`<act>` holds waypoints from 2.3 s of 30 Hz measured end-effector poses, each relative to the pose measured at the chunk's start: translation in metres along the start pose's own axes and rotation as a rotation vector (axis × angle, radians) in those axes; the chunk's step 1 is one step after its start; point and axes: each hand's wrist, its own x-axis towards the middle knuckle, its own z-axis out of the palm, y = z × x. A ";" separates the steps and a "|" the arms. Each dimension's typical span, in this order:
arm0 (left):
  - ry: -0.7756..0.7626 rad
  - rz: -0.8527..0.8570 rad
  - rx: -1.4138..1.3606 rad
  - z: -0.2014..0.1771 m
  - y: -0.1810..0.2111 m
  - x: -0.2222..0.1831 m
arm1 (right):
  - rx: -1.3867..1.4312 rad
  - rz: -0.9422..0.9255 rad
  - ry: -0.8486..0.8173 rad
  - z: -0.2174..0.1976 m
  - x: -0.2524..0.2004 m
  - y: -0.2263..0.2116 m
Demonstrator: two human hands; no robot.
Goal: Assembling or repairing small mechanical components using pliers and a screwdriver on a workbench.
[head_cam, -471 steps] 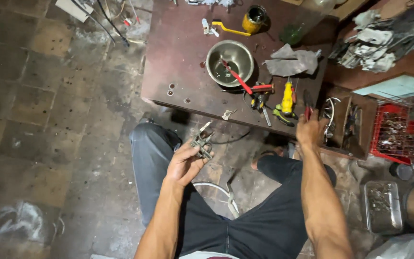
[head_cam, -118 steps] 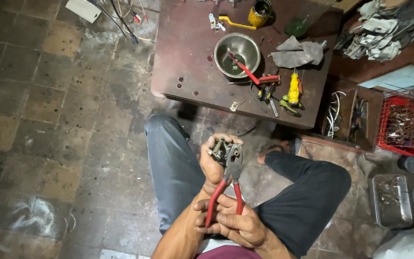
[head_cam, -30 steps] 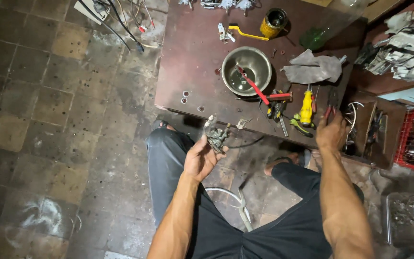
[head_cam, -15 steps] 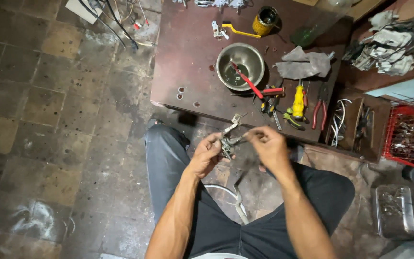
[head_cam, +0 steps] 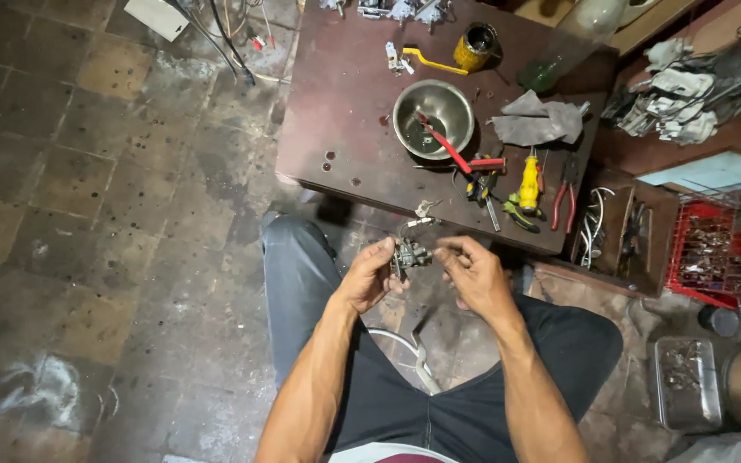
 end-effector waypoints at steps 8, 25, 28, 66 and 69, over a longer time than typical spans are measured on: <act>0.044 -0.026 0.057 0.009 0.003 -0.004 | 0.003 -0.088 -0.044 -0.002 -0.009 -0.005; 0.104 -0.047 0.090 0.004 0.000 0.001 | -0.054 0.126 -0.005 0.000 -0.007 0.008; 0.103 -0.071 0.082 -0.001 -0.002 0.003 | 0.012 -0.053 -0.069 0.000 -0.014 -0.005; 0.338 -0.188 0.156 0.033 0.015 -0.018 | 0.026 0.075 -0.007 0.019 -0.020 0.010; 0.330 -0.198 0.156 0.039 0.019 -0.020 | 0.036 0.016 -0.015 0.017 -0.018 0.013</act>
